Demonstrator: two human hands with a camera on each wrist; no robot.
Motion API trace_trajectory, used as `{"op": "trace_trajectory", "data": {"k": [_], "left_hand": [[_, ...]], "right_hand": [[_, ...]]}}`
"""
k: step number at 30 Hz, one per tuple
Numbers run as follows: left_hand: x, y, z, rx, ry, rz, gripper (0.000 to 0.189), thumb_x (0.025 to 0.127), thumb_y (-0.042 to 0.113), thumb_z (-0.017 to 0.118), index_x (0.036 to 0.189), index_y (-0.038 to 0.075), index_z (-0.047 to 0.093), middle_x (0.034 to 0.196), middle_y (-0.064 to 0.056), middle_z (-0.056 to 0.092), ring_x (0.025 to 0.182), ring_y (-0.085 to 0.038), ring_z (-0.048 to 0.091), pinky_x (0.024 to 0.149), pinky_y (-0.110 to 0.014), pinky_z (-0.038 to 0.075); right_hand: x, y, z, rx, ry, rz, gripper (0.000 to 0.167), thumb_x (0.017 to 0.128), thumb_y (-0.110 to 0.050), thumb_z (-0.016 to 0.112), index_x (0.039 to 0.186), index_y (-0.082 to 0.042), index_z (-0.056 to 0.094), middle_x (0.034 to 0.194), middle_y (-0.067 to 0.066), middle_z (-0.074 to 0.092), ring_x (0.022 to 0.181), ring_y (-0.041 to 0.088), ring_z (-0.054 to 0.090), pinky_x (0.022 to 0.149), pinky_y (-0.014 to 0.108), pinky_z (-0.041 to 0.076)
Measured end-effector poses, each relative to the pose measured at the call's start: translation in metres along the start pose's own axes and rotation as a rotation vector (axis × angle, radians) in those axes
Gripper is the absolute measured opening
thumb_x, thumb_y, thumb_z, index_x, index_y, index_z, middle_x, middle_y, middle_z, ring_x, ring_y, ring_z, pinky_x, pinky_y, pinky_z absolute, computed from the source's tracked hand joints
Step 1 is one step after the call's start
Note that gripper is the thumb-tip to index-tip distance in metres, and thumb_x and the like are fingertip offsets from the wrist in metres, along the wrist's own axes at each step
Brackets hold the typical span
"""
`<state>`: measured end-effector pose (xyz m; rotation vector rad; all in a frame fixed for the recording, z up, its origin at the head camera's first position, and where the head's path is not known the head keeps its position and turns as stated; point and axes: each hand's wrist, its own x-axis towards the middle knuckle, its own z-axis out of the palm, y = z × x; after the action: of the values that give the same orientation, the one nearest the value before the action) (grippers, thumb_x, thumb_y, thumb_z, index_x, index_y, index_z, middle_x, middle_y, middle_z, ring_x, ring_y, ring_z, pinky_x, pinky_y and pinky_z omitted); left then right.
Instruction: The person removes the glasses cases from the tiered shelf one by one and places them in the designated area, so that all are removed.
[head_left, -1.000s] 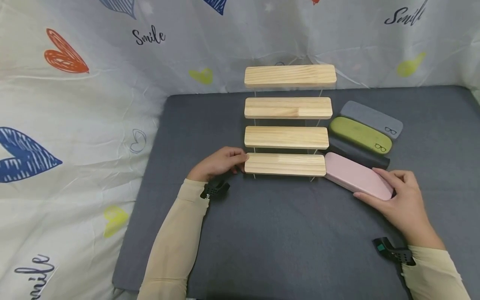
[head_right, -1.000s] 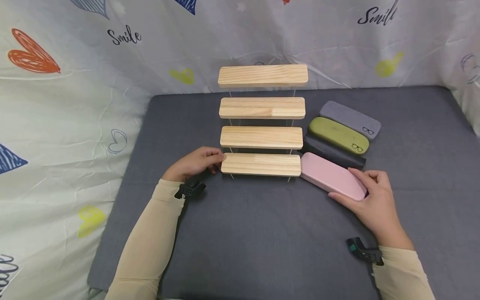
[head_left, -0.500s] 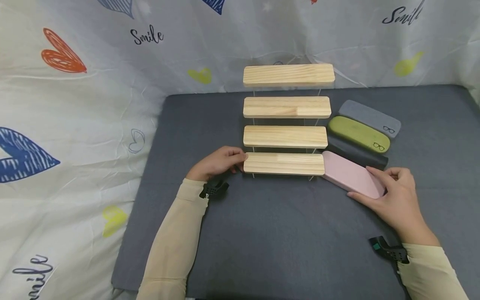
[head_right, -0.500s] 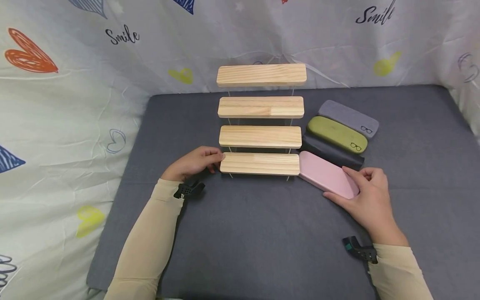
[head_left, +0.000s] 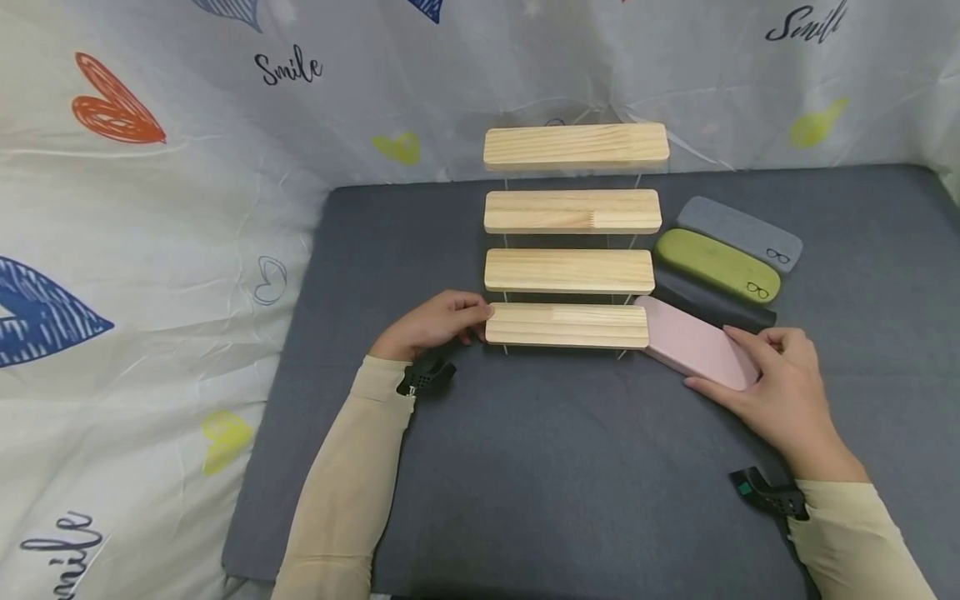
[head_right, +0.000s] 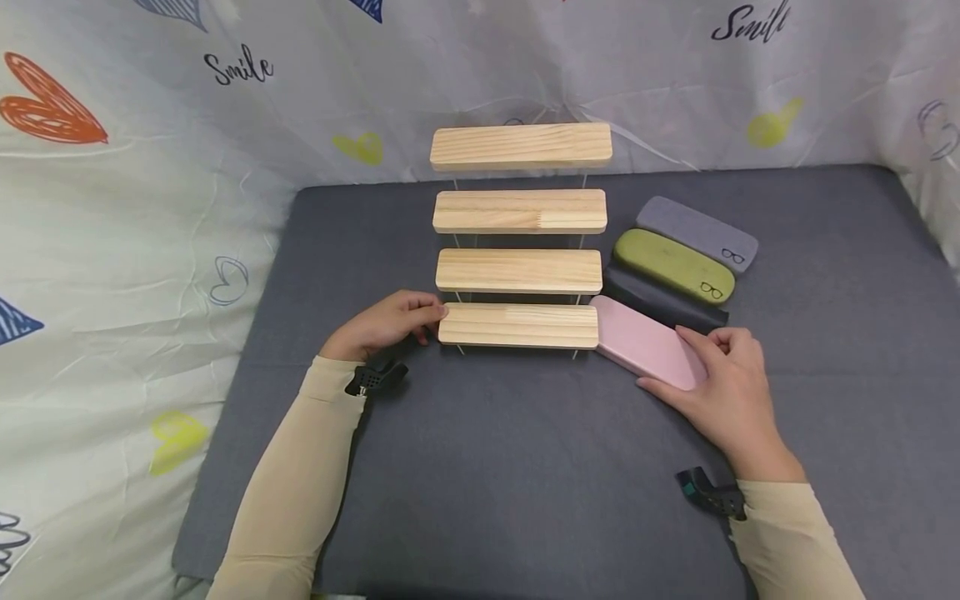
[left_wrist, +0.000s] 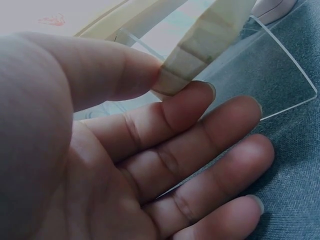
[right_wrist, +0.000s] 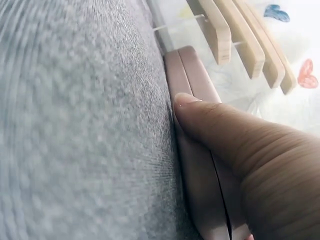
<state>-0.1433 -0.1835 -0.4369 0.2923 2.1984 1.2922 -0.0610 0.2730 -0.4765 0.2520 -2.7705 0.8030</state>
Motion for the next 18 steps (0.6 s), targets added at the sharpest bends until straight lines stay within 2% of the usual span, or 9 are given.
{"op": "trace_trajectory", "data": {"k": [10, 14, 18], "left_hand": [[-0.0011, 0.0007, 0.0002, 0.000, 0.000, -0.003, 0.036, 0.111, 0.033, 0.054, 0.101, 0.005, 0.075, 0.095, -0.010, 0.073, 0.090, -0.025, 0.067, 0.082, -0.039, 0.056], [-0.0004, 0.0003, 0.0004, -0.009, -0.007, 0.008, 0.035, 0.112, 0.032, 0.054, 0.101, 0.005, 0.074, 0.094, -0.010, 0.073, 0.089, -0.026, 0.067, 0.081, -0.040, 0.056], [0.0011, -0.0009, -0.0002, -0.010, -0.008, 0.012, 0.036, 0.112, 0.033, 0.054, 0.100, 0.006, 0.074, 0.094, -0.010, 0.072, 0.088, -0.026, 0.067, 0.081, -0.039, 0.056]], "right_hand": [[0.0011, -0.0034, 0.0003, -0.018, -0.009, 0.004, 0.084, 0.061, -0.025, 0.102, 0.131, 0.006, 0.067, 0.104, 0.023, 0.044, 0.094, 0.040, 0.037, 0.074, 0.044, 0.023], [0.0010, -0.0029, -0.0009, -0.007, -0.013, -0.007, 0.087, 0.061, -0.031, 0.102, 0.132, 0.005, 0.067, 0.104, 0.023, 0.044, 0.093, 0.041, 0.037, 0.074, 0.045, 0.024], [0.0003, -0.0036, -0.0043, 0.006, -0.049, 0.020, 0.085, 0.072, -0.041, 0.097, 0.137, 0.003, 0.064, 0.110, 0.026, 0.045, 0.099, 0.044, 0.038, 0.076, 0.049, 0.025]]}}
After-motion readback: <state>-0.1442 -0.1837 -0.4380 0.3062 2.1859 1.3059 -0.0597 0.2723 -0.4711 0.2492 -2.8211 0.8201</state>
